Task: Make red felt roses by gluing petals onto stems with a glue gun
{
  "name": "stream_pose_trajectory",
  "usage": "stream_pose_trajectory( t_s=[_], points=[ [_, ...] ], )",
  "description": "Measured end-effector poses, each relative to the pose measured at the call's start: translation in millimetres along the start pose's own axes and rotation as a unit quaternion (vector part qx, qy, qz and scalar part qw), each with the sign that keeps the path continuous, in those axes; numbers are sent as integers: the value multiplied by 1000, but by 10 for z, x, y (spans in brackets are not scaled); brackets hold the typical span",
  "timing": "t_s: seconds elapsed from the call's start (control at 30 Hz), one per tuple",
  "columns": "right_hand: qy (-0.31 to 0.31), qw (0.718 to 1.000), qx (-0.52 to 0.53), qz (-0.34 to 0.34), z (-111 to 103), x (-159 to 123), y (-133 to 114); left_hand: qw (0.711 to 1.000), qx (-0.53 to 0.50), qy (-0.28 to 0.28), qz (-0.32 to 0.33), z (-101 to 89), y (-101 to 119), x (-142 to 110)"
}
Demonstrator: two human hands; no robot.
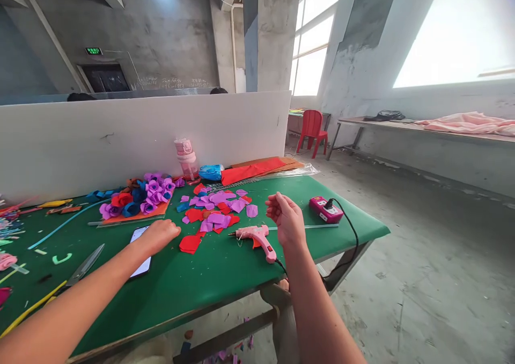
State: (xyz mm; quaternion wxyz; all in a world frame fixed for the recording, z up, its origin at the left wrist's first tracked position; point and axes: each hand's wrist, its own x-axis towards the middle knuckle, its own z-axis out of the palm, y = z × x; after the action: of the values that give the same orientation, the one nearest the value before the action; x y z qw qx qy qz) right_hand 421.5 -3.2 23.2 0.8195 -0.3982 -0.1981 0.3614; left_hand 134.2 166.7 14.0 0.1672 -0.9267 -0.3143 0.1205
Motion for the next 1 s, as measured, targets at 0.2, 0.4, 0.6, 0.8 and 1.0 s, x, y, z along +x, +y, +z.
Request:
stream_pose_trajectory(
  t_s=[0.2, 0.4, 0.6, 0.8, 1.0],
  points=[
    [0, 1000, -27, -14, 90, -50, 34, 945, -92, 300, -93, -505, 106, -119],
    [-245, 953, -48, 170, 481, -380, 341, 825, -120, 552, 36, -710, 903, -290],
    [-225, 955, -29, 193, 571, -513, 498, 824, -102, 551, 85, -411, 1413, -355],
    [-233, 949, -195, -79, 700, -676, 533, 683, -647, 321, -107, -248, 1186, -360],
    [-208, 890, -332, -232, 872, -855, 624, 418, -882, 191, -107, -385, 1273, -414]
  ],
)
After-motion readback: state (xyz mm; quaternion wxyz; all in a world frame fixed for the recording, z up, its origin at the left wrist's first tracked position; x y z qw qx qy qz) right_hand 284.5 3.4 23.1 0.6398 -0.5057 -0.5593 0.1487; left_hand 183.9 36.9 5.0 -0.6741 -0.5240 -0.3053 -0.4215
